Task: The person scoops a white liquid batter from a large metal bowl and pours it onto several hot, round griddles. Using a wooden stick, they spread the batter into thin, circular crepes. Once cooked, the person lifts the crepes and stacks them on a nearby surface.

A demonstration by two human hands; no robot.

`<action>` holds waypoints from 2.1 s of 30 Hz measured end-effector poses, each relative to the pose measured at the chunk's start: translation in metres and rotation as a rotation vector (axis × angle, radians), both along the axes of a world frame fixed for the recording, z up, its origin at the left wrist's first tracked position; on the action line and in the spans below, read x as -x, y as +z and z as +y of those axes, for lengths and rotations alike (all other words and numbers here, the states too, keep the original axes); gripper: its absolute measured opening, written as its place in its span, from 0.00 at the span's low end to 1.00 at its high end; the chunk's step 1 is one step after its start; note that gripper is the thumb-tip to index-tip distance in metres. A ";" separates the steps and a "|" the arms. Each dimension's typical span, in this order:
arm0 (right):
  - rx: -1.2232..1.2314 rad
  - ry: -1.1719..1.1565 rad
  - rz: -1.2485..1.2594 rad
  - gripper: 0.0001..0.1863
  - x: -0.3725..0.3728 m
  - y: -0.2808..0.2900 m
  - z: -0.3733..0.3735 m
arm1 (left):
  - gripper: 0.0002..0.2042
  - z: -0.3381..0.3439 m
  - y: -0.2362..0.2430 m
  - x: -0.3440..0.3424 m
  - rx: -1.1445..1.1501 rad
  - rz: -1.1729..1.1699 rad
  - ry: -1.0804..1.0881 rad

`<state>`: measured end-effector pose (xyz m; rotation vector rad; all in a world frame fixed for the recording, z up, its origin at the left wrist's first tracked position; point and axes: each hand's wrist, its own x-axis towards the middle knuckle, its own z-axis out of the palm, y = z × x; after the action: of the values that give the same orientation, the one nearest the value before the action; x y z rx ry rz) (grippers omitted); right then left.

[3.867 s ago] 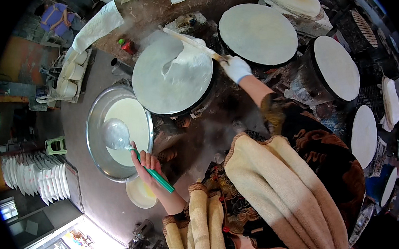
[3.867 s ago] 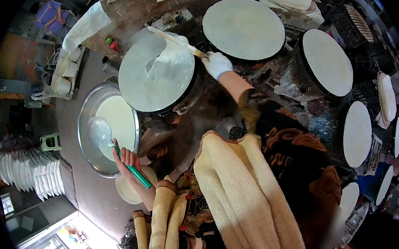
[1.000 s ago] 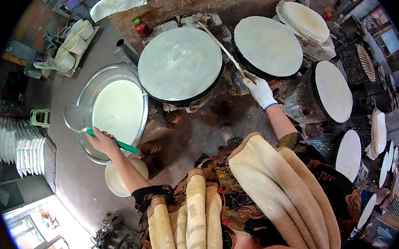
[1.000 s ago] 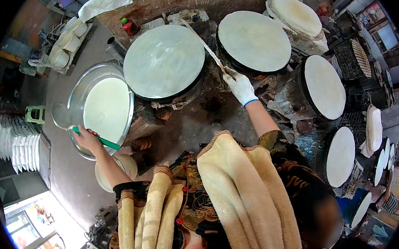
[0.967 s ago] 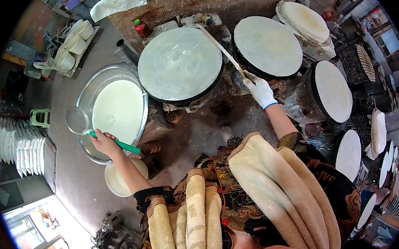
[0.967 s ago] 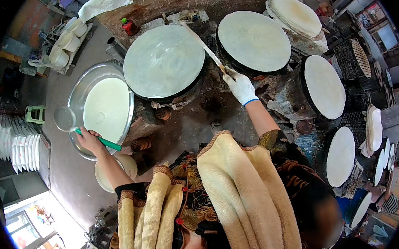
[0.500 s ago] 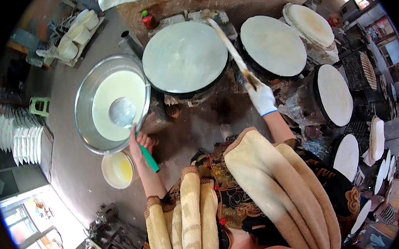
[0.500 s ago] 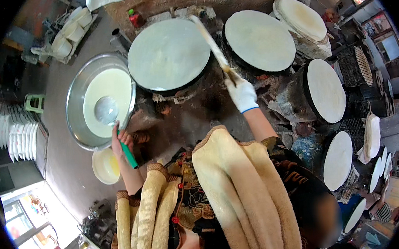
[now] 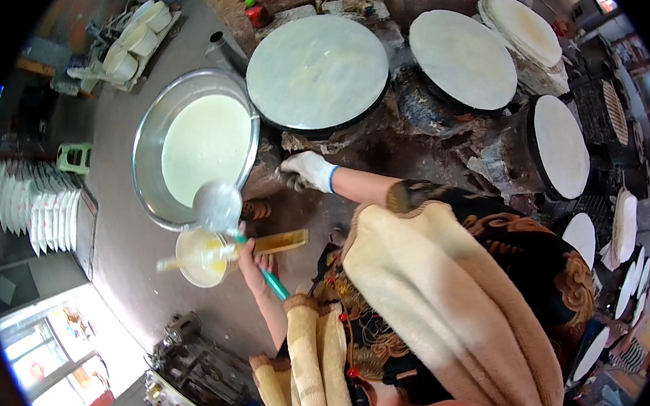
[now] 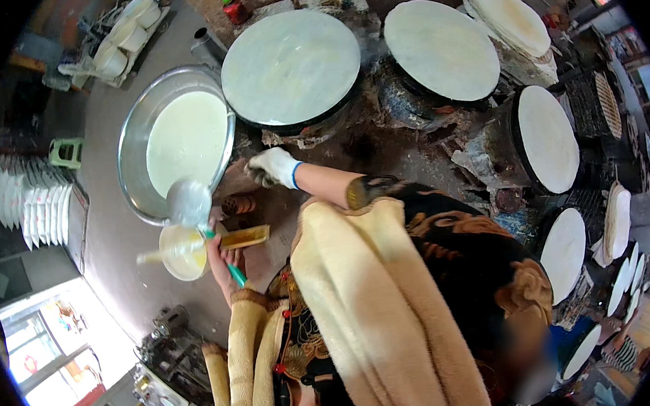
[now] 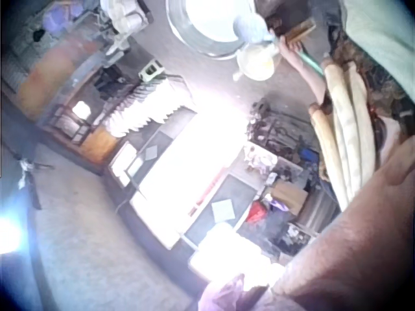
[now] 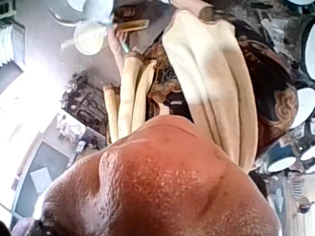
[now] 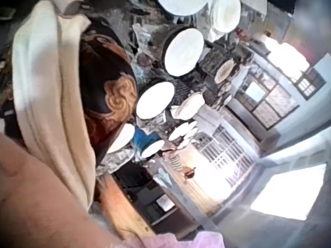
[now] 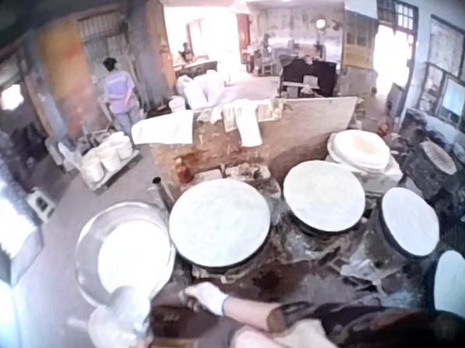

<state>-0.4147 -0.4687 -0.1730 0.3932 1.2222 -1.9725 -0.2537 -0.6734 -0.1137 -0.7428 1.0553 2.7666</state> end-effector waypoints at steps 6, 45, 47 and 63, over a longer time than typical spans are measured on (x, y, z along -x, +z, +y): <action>0.764 -1.005 -0.742 0.09 0.073 -0.108 -0.016 | 0.02 -0.028 -0.003 -0.031 -0.062 -0.148 0.243; 0.405 -1.540 -0.182 0.04 0.048 -0.105 0.312 | 0.26 0.131 0.053 0.193 0.181 0.078 -0.539; 0.119 -1.327 -0.205 0.05 0.013 -0.103 0.330 | 0.25 0.133 0.055 0.187 0.179 0.096 -0.554; 0.601 -1.911 -0.061 0.04 -0.127 -0.103 0.565 | 0.06 0.244 0.041 0.143 0.084 0.097 -0.549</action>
<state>-0.2882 0.0961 -0.2761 1.6311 -0.2970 -3.5143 -0.3968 -0.4297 -0.0724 -0.2672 1.1836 2.3141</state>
